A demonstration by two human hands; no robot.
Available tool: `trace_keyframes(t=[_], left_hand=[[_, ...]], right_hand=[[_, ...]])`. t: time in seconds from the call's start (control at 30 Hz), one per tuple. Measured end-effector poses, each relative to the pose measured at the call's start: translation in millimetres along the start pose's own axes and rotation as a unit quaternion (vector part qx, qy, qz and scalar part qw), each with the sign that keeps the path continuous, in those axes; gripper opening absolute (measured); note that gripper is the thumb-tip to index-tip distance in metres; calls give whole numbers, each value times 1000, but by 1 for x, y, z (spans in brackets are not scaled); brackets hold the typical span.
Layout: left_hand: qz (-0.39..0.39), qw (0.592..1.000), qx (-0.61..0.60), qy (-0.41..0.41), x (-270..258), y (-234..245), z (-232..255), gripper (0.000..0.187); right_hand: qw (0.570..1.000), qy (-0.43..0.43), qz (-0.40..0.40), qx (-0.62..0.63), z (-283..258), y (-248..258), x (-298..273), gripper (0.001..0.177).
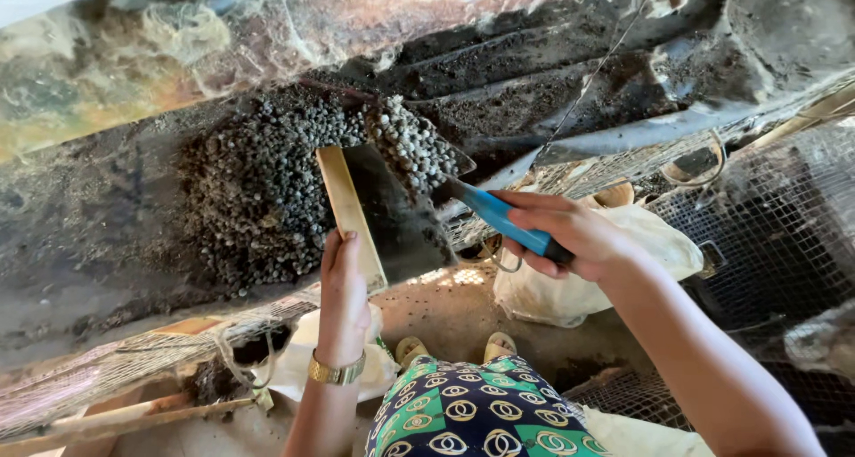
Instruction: The person uses a blue-handled trowel to scoop a dark, granular material from a large metal trough onto a wooden board held in the left hand. The material is then transferred into a white sack on the floor. This process is repeated multiple times.
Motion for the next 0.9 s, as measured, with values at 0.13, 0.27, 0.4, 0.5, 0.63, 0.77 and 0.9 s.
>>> trace_keyframes(t=[0.13, 0.27, 0.4, 0.5, 0.63, 0.77, 0.9], left_hand=[[15, 1000, -6, 8, 21, 6, -19, 32], [57, 998, -31, -11, 46, 17, -22, 29], [97, 994, -29, -34, 74, 41, -52, 25], [100, 994, -27, -28, 66, 46, -42, 25], [86, 996, -16, -27, 19, 31, 4, 23], [50, 999, 2, -22, -8, 8, 20, 25], [-35, 998, 43, -6, -29, -14, 19, 30]], right_hand=[[1000, -10, -12, 11, 7, -5, 28, 62], [999, -19, -48, 11, 18, -10, 56, 63], [998, -23, -51, 19, 16, -13, 62, 66], [999, -18, -46, 13, 9, -13, 57, 64], [1000, -16, -22, -4, 0, -7, 33, 63], [1000, -16, 10, -15, -7, 11, -3, 61], [999, 1, 34, -22, -19, 30, -50, 60]])
Point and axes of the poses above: each hand's wrist, its own x-axis towards the middle knuckle, its own y-axis out of the back of the hand, z = x × y, the point moved 7 cm from there along x, towards the middle knuckle, and after that the axes turned 15 degrees about x, right-handed, at the moved point
